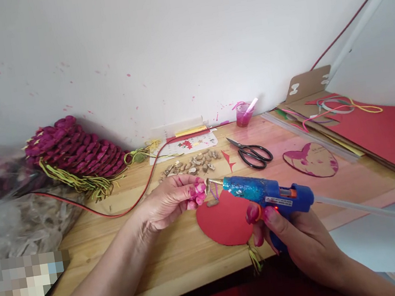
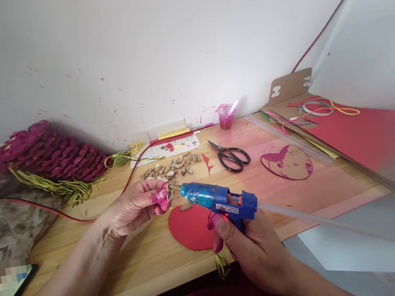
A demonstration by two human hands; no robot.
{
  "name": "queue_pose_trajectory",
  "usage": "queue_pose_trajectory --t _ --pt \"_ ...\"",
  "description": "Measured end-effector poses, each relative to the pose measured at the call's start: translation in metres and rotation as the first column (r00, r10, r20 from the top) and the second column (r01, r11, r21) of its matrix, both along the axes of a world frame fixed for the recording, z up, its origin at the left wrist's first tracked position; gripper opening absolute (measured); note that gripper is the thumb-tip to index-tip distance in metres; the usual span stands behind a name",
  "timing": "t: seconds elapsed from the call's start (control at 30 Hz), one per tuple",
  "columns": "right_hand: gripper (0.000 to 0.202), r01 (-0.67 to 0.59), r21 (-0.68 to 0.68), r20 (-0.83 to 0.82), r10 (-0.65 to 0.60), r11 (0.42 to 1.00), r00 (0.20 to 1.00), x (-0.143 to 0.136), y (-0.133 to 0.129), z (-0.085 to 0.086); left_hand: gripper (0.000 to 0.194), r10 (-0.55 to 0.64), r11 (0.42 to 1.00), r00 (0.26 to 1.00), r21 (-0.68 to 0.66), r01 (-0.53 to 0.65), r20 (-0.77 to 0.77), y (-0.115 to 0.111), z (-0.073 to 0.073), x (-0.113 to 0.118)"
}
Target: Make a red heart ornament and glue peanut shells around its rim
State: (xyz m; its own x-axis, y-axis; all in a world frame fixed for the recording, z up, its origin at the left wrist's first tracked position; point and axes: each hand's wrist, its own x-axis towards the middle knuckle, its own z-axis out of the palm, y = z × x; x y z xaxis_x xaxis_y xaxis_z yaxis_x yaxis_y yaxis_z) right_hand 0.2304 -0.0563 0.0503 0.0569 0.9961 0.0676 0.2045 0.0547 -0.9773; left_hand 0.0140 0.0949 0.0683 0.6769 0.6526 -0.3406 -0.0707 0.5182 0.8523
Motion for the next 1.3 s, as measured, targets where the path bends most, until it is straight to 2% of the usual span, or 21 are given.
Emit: queue_pose_trajectory --t 0.4,1.3 --pt "0.05 -0.006 -0.006 0.058 0.006 1.0 0.998 -0.0004 0.0004 -0.0004 0.036 0.014 1.0 1.0 0.009 -0.014 -0.005 0.0001 -0.0028 -0.0005" --pt "0.05 0.019 -0.024 0.044 -0.018 1.0 0.999 0.0006 0.0016 -0.0051 0.041 0.033 0.999 0.999 -0.014 -0.033 -0.043 -0.0003 -0.0013 0.0004"
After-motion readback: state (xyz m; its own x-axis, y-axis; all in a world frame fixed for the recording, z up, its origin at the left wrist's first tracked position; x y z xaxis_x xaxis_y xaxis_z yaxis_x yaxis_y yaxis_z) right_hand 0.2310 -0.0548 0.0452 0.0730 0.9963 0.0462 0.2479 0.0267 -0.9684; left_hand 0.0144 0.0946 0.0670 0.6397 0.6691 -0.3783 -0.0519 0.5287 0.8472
